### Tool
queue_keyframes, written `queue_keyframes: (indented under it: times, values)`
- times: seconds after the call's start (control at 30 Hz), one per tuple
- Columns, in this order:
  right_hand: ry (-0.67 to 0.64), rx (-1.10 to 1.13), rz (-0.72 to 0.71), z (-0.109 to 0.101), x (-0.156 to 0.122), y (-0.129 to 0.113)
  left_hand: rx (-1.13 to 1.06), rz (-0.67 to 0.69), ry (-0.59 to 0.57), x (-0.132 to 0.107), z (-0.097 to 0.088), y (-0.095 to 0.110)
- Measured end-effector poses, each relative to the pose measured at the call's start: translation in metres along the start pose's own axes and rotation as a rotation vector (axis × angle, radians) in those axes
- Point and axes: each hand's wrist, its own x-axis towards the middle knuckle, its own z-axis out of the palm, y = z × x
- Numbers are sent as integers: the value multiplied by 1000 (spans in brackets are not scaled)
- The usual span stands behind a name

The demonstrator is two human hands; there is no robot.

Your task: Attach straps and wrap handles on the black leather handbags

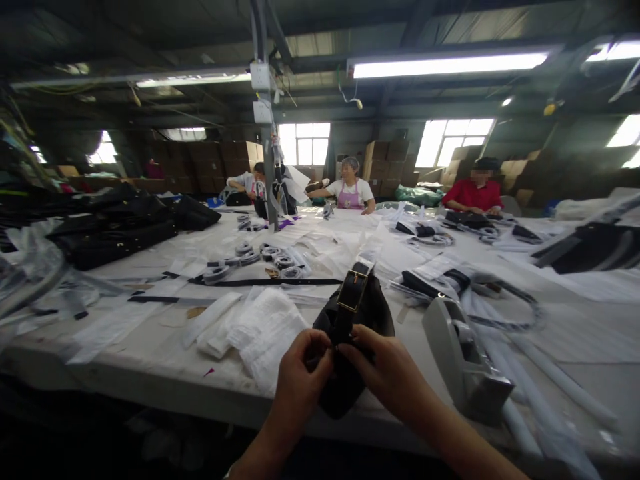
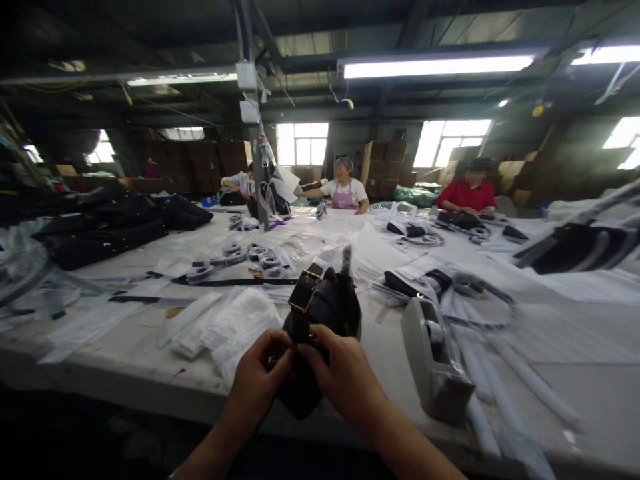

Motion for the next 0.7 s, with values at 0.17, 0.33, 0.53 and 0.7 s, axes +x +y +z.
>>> queue_keyframes:
  times: [0.17,0.33,0.53,0.7]
  values:
    - [89,105,68,-6,9,-10,285,382,252,5,15,-17]
    - [213,182,22,-16,15,-25,265,541,320,23,28,-13]
    - [40,439,80,-30,7,9,86,247,146,29,19,0]
    - [265,805,149,-58,9,12,29,191,-114,50,17,65]
